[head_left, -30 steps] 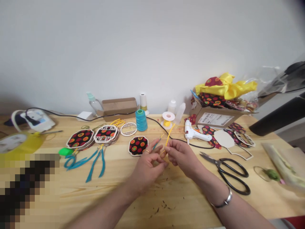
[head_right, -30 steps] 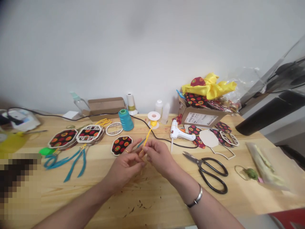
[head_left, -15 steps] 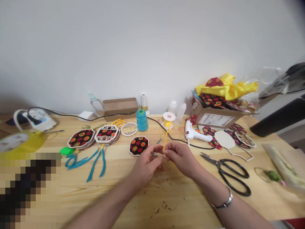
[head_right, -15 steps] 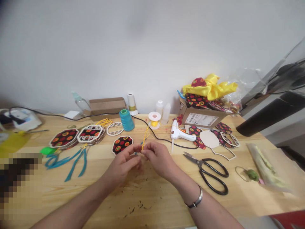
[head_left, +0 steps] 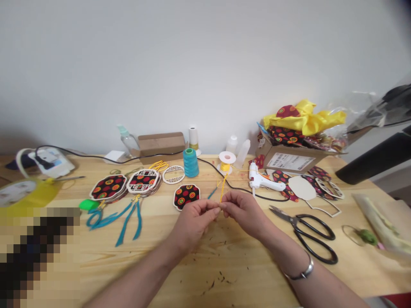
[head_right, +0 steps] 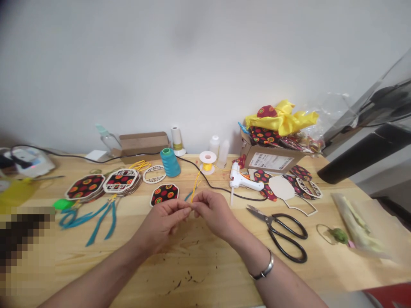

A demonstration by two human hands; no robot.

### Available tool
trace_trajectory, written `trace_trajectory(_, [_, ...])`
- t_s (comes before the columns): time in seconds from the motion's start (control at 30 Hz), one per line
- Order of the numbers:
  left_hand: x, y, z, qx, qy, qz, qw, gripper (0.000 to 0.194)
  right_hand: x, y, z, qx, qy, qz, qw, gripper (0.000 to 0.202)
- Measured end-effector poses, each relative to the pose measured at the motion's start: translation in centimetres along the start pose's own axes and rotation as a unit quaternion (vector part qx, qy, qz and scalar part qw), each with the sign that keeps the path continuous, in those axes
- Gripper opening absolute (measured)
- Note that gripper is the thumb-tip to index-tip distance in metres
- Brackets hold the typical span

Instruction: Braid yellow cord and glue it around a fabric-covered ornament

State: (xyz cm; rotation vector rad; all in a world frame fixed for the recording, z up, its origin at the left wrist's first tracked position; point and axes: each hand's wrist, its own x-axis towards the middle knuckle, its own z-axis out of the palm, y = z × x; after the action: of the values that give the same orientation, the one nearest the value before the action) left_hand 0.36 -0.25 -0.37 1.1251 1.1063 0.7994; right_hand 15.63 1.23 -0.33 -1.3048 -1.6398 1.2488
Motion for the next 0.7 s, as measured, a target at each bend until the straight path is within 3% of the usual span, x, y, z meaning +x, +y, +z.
trace_trajectory(0.3, [0.03,-0.29,-0.22,-0.041,-0.007,-0.007,0.999,0.017,-0.1,-0.72,-0.25,0.095,-0.045,0.058,0.993,0.012])
trace_trajectory(0.7, [0.03,-0.44,-0.21,-0.054,0.0,-0.004,0.999,0.017,-0.16,-0.91,-0.38,0.091,-0.047,0.054,0.993,0.011])
